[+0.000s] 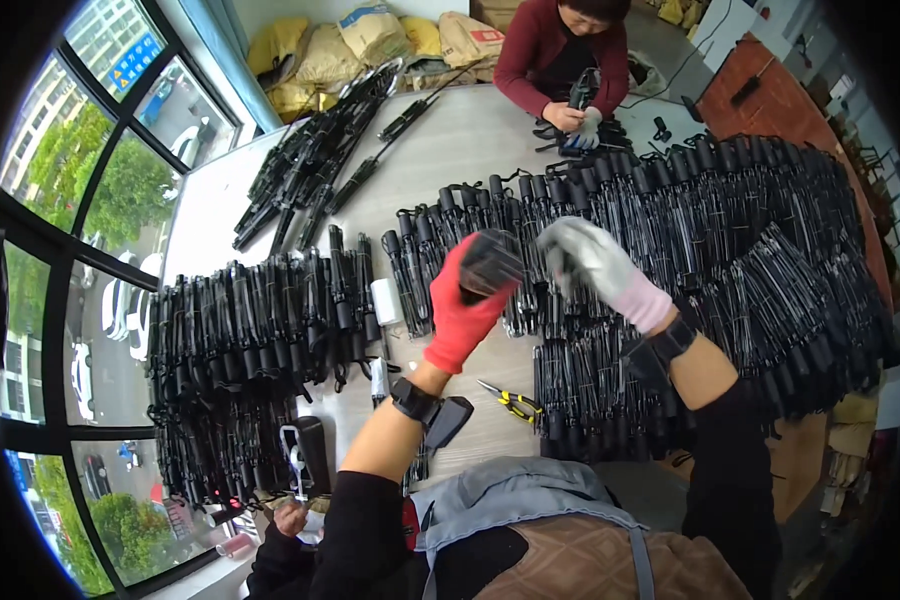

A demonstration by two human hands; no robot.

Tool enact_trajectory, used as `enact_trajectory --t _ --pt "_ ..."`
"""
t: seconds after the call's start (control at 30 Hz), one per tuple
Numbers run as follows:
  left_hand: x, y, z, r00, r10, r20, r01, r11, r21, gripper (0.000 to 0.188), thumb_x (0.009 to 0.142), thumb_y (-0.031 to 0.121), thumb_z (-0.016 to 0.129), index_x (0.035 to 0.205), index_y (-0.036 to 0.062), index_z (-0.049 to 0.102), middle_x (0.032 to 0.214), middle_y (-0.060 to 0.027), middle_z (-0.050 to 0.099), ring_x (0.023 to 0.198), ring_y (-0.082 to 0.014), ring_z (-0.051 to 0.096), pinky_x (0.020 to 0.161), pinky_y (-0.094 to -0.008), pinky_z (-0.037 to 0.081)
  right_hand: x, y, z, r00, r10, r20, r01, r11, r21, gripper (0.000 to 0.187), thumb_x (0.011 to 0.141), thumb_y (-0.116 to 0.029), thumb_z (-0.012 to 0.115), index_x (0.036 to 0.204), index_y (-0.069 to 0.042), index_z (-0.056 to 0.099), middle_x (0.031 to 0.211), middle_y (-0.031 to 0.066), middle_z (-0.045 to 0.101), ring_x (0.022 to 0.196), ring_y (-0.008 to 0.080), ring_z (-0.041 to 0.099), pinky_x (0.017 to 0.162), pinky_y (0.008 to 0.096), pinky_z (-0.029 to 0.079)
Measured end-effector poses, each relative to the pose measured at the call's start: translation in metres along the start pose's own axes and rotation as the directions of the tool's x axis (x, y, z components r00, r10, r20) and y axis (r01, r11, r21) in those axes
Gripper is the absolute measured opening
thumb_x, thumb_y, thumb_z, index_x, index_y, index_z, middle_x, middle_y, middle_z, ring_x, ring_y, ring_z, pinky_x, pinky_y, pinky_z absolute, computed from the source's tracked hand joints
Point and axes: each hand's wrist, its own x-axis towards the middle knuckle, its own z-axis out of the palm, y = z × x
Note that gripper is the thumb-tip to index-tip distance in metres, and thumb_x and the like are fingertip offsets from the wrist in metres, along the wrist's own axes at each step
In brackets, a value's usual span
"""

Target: The person picks up an umbrella frame, opens and closes it to test it, and then uses pliers to tighten the wire around the ribs. This process is repeated with a second umbrella frame before it is placed back on the table.

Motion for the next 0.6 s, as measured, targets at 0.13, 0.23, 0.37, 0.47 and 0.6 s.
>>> enact_trajectory --t 0.13,0.23,0.37,0.47,0.6 --pt "-0.015 0.029 0.009 0.746 -0.661 0.082 0.504 0.479 -0.719 0.052 0.088 0.02 0.07 0.13 0.0001 0.047 0.105 -0.0098 0.066 0.092 -0.0192 0.066 0.079 -0.0324 0.055 -0.05 0.052 0.023 0.925 -0.345 0.158 0.378 0.802 -0.463 0.035 0.099 -0.028 0.051 0.121 0.0 0.052 0.092 0.0013 0.057 0.082 0.007 0.055 0.07 0.0245 0.047" --pt "-0.041 0.047 -0.005 0.786 -0.592 0.181 0.518 0.469 -0.715 0.043 0.089 0.016 0.067 0.127 0.0016 0.05 0.103 -0.0069 0.065 0.09 -0.0162 0.064 0.078 -0.0296 0.053 -0.058 0.036 0.048 0.963 -0.27 0.011 0.263 0.928 -0.263 0.033 0.098 -0.027 0.053 0.119 -0.001 0.052 0.094 0.0025 0.057 0.084 0.0087 0.056 0.07 0.0275 0.048" --pt "-0.061 0.081 -0.012 0.79 -0.584 0.186 0.581 0.616 -0.532 0.036 0.088 0.011 0.066 0.12 0.0038 0.051 0.093 -0.0021 0.061 0.083 -0.0109 0.06 0.071 -0.0266 0.05 -0.05 -0.006 0.075 0.936 -0.272 -0.222 0.249 0.96 -0.125 0.035 0.09 -0.02 0.062 0.119 -0.003 0.053 0.099 0.0075 0.058 0.096 0.0202 0.059 0.084 0.0345 0.048" --pt "-0.08 0.093 -0.017 0.801 -0.585 0.127 0.58 0.706 -0.407 0.034 0.088 0.01 0.067 0.118 0.0045 0.051 0.09 0.0001 0.059 0.08 -0.008 0.057 0.068 -0.0249 0.048 -0.051 -0.038 0.096 0.766 -0.641 -0.045 0.502 0.641 -0.58 0.033 0.085 -0.018 0.065 0.114 -0.005 0.055 0.097 0.0094 0.058 0.09 0.0231 0.06 0.076 0.0369 0.05" --pt "-0.097 0.089 -0.024 0.842 -0.539 0.039 0.52 0.788 -0.33 0.036 0.087 0.011 0.067 0.118 0.0041 0.051 0.093 0.0011 0.059 0.081 -0.0067 0.055 0.068 -0.024 0.047 -0.047 -0.037 0.115 0.675 -0.724 0.138 0.535 0.352 -0.768 0.027 0.083 -0.015 0.065 0.105 -0.002 0.057 0.1 0.0112 0.058 0.088 0.0277 0.059 0.074 0.0402 0.049"
